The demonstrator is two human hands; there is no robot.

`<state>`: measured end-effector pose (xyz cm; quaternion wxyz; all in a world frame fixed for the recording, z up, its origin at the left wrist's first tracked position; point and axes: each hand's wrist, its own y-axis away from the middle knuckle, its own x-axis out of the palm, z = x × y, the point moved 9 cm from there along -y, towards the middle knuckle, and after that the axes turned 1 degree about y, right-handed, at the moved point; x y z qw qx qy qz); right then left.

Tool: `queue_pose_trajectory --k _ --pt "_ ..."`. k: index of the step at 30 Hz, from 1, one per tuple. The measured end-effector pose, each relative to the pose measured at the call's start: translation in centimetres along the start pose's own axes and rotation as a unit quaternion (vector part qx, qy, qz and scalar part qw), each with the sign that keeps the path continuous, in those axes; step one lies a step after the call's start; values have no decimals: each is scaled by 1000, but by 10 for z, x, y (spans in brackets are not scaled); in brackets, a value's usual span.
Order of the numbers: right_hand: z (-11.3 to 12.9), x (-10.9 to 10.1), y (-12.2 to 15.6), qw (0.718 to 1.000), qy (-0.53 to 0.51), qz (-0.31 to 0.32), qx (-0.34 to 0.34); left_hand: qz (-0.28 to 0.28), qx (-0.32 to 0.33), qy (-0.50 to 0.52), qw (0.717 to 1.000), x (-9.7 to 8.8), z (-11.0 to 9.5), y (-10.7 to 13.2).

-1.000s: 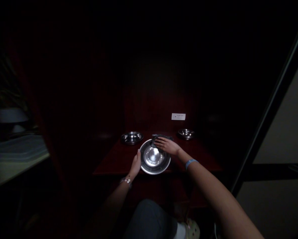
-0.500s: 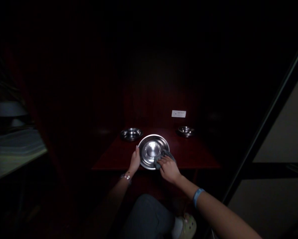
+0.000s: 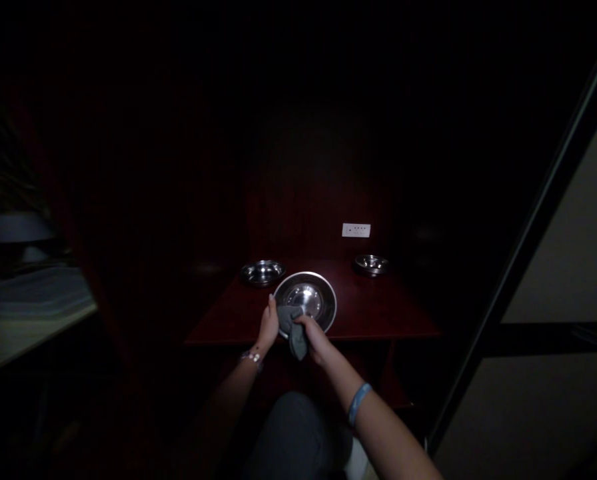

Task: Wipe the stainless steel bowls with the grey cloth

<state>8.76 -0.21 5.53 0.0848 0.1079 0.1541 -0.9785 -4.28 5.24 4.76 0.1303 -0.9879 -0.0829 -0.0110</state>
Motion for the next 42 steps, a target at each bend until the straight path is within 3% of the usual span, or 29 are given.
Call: queue_pose_trajectory --k 4,8,11,14,17,21,24,26,29,32,37,42 --pt "-1 -10 -8 969 -221 19 106 3 -1 6 1000 1 1 0" --pt "6 -17 -19 946 -304 -9 110 10 1 5 1000 2 4 -2" --pt "0 -19 -28 942 -311 -43 122 7 6 2 1000 2 5 -4" --pt "-4 -36 -32 972 -192 -101 94 12 -4 2 1000 3 8 -5" --pt "20 -54 -29 990 27 -129 -43 4 -10 6 1000 2 7 -4" --pt "54 -55 -6 932 283 -132 -186 -3 9 13 1000 2 1 -1" --pt "69 -46 15 865 426 -152 -215 -1 15 18 1000 3 1 -1" --pt "71 -28 26 834 486 -130 -228 3 15 18 1000 4 3 -3" --pt "59 0 36 819 520 -88 -226 -1 18 16 1000 3 6 -4" --pt "38 8 36 819 533 -98 -188 -1 18 19 1000 3 7 -4" --pt "13 -11 20 798 576 -135 -118 8 27 34 999 6 5 -3" --pt "6 -25 -13 792 599 -108 -51 9 3 26 1000 6 6 -4"
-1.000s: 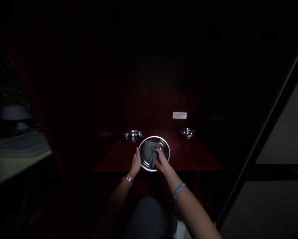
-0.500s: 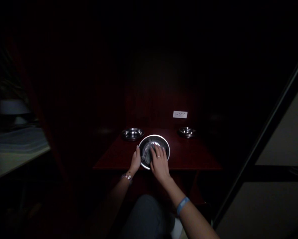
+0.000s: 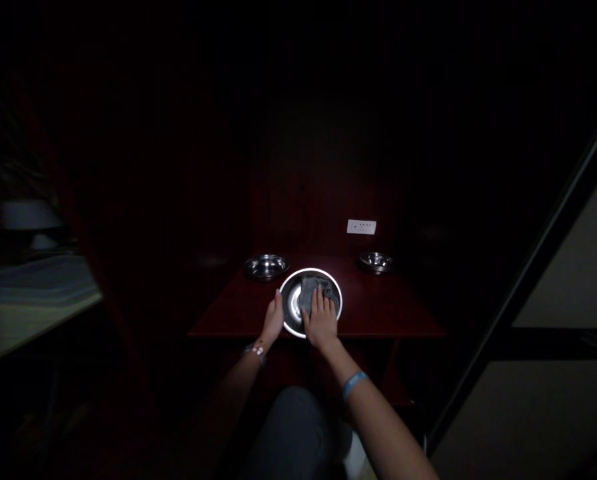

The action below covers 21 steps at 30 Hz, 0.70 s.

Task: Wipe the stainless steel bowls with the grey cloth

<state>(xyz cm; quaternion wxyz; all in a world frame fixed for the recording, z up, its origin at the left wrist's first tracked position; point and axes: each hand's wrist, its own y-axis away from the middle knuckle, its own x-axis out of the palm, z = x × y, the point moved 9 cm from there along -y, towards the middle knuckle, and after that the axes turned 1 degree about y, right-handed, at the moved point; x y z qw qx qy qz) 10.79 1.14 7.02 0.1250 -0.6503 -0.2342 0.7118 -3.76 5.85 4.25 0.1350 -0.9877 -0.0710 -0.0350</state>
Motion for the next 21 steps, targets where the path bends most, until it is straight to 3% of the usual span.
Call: queue_pose_trajectory --k 6,12,16,21 --pt "27 13 -24 995 -46 76 -44 5 -5 4 1000 -1 -1 -2" --pt "58 15 -2 957 -180 183 -137 15 9 6 1000 0 -8 4" --pt "48 4 24 938 -214 205 -180 5 14 -6 1000 -1 -11 8" --pt "18 -9 48 941 -147 190 -237 5 18 -14 1000 2 -17 12"
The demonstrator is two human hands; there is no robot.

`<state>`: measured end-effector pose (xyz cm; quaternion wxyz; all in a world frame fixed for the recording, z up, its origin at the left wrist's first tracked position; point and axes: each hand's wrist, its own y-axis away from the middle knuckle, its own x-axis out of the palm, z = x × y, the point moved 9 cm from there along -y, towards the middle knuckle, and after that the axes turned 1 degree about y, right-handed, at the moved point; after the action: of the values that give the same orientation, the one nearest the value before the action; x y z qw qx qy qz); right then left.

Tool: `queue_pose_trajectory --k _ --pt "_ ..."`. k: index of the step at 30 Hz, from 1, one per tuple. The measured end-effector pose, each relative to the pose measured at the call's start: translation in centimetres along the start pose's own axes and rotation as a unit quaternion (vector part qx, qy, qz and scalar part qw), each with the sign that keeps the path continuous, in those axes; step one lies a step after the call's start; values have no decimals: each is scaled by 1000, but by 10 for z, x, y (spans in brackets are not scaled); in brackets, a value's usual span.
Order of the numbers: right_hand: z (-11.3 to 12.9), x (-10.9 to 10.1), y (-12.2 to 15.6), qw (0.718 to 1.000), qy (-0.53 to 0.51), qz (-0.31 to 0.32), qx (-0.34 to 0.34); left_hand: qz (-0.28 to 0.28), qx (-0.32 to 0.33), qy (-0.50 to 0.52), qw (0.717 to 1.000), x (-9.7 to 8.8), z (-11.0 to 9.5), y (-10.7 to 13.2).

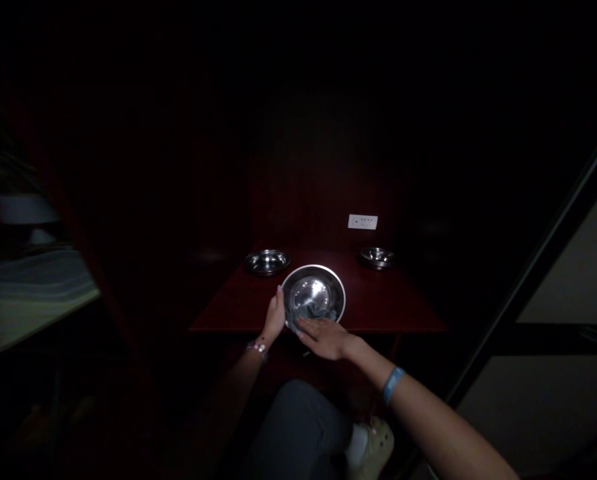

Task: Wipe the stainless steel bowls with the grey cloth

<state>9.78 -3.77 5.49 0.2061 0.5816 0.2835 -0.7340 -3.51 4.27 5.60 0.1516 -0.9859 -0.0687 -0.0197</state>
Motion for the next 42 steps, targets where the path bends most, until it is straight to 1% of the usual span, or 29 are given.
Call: queue_pose_trajectory --k 3,6,9,11,13,16,18,20,22,25,27,29,31,34,37,39,42 --pt "-17 -9 13 998 60 1 -3 20 12 8 1000 4 -3 1" --pt "-40 -21 18 993 119 0 9 8 13 1 1000 3 -2 0" --pt "-60 -39 15 986 165 -22 24 -2 3 -8 1000 1 1 0" --pt "-66 -54 7 981 186 -44 26 -6 1 -10 1000 1 2 -1" --pt "-65 -68 -5 976 207 -58 23 -11 7 -9 1000 0 1 -1" --pt "-57 -85 -27 974 215 -72 12 -9 16 -1 1000 0 -2 -1" --pt "-49 -91 -41 978 195 -78 -13 -5 14 5 1000 1 -3 -1" --pt "-43 -93 -49 981 175 -76 -41 1 6 11 1000 2 -2 -1" --pt "-43 -94 -49 980 170 -81 -61 10 -1 15 1000 3 -1 -1" --pt "-48 -97 -36 973 185 -124 -69 17 -2 9 1000 4 2 -3" --pt "-52 -95 -22 968 197 -142 -59 12 -1 3 1000 4 5 -5" --pt "-54 -87 -7 968 209 -136 -37 5 -4 -3 1000 2 8 -6" --pt "-50 -77 7 968 214 -127 -17 -1 -8 -9 1000 1 11 -6" --pt "-32 -57 28 970 206 -131 11 -24 -13 -21 999 -4 15 -7" --pt "-7 -35 40 972 177 -151 25 -40 -10 -34 999 -7 17 -8" --pt "9 -24 41 973 148 -175 34 -41 -9 -38 998 -7 16 -8" --pt "29 -10 30 975 96 -197 41 -51 -13 -38 998 -10 12 -7"
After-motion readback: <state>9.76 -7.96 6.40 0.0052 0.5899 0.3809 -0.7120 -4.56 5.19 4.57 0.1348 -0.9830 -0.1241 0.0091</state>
